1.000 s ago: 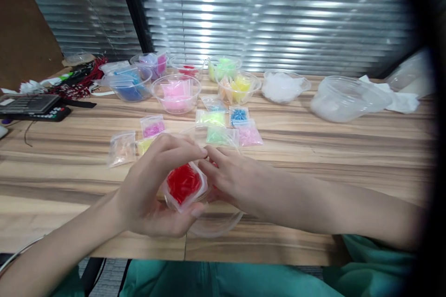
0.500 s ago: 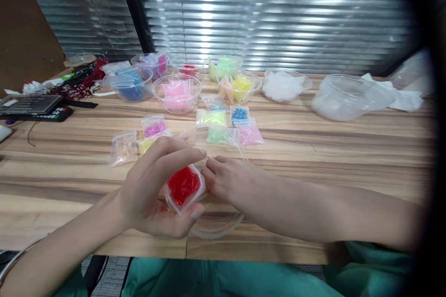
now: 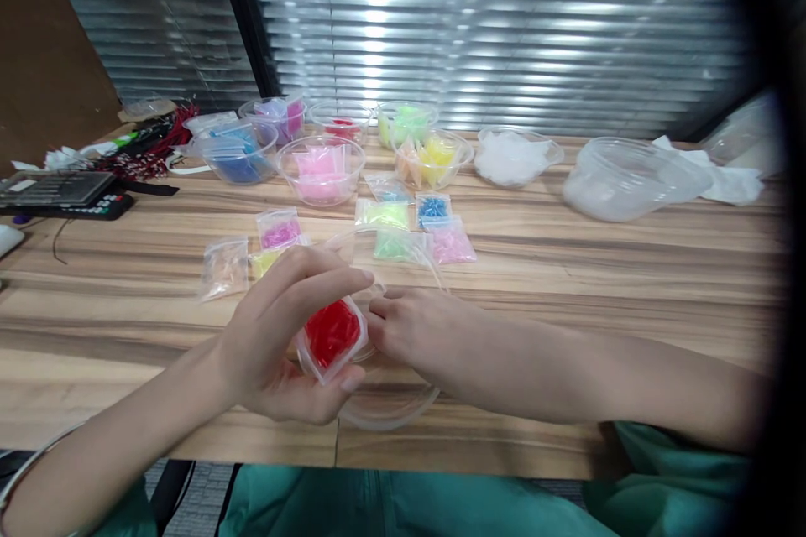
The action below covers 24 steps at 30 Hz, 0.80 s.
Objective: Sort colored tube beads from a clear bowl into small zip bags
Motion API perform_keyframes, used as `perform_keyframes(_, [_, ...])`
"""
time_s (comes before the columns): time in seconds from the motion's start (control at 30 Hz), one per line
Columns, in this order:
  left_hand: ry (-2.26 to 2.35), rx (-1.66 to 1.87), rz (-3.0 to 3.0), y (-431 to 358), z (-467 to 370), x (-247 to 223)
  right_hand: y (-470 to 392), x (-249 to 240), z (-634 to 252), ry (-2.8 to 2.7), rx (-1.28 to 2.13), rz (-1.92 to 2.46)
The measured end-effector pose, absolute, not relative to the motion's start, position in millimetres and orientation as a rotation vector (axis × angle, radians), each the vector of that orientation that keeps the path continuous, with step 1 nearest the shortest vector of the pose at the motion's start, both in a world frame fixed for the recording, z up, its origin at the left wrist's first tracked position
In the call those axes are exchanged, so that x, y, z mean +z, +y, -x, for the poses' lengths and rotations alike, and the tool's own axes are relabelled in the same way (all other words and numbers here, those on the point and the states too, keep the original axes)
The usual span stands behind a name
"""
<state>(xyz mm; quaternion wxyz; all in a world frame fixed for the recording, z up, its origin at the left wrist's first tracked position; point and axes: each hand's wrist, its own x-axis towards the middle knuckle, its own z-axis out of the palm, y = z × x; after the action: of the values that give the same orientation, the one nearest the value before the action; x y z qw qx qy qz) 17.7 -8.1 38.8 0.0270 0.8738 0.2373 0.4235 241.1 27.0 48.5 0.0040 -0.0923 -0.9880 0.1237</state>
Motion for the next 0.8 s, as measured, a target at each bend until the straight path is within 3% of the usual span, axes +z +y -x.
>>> perform_keyframes(0.33, [0.706,1.311,-2.747,-6.1,-16.0,35.7,34.0,41.5,-238.8,-2.922,0.813,0.324])
perform_keyframes(0.8, [0.857,1.320,-2.534,-4.1,-12.5,19.0,47.2,46.6,-239.1,-2.545,0.572,0.388])
